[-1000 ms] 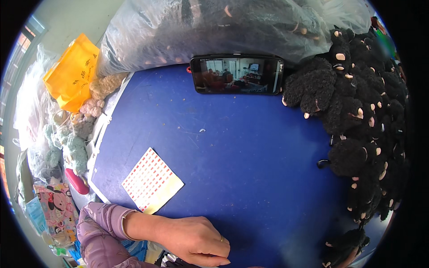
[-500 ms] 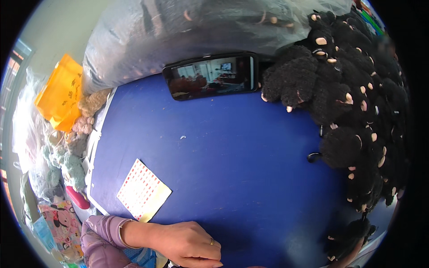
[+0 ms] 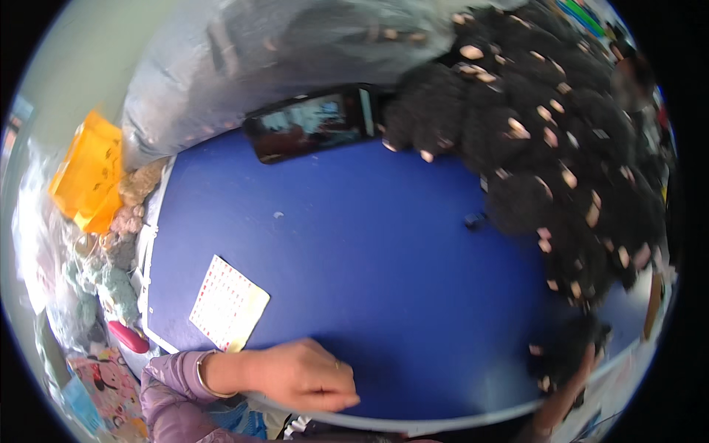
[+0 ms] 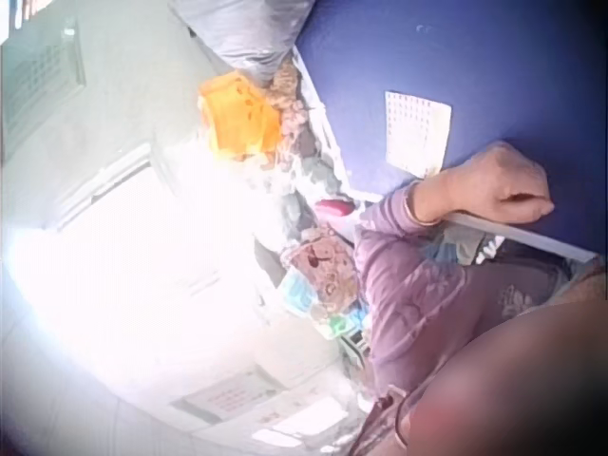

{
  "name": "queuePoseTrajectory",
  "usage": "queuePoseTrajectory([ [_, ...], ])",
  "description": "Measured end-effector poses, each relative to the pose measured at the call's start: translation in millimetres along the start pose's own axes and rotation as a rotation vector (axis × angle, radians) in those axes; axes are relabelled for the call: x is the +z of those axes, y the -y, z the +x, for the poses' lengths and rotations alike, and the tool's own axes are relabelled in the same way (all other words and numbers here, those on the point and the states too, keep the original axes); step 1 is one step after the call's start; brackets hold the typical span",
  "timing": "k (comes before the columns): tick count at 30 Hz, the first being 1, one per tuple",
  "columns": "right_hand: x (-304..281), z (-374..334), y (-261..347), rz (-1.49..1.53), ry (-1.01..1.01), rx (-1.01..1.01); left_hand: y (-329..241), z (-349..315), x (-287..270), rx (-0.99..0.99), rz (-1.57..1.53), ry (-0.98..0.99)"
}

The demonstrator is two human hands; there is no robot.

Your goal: The person picks up small black stuffed animals from a pile on a blue table and attaches small white and pink pieces to them by hand. The person handles the items one at a time, placing the finished pieces back on the table.

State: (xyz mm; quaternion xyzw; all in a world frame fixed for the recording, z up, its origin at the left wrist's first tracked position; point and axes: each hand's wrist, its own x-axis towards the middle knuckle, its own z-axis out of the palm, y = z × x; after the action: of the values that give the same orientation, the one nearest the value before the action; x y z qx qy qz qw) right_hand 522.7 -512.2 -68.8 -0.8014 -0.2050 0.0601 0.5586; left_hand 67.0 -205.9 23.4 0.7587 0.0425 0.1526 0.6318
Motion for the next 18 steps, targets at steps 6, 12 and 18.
queuePoseTrajectory([
  [6, 62.7, -22.7, 103.6, 0.24, 0.178, 0.049, 4.8, 6.1, 14.4, -0.101, 0.158, -0.104],
  [12, 63.0, -38.8, 122.9, 0.78, 0.258, 0.131, -18.0, 75.3, 90.6, -0.065, 0.195, -0.149],
  [18, 47.2, -67.5, 137.8, 0.878, 0.381, 0.056, -21.9, 153.1, 159.5, -0.13, -0.145, 0.005],
])
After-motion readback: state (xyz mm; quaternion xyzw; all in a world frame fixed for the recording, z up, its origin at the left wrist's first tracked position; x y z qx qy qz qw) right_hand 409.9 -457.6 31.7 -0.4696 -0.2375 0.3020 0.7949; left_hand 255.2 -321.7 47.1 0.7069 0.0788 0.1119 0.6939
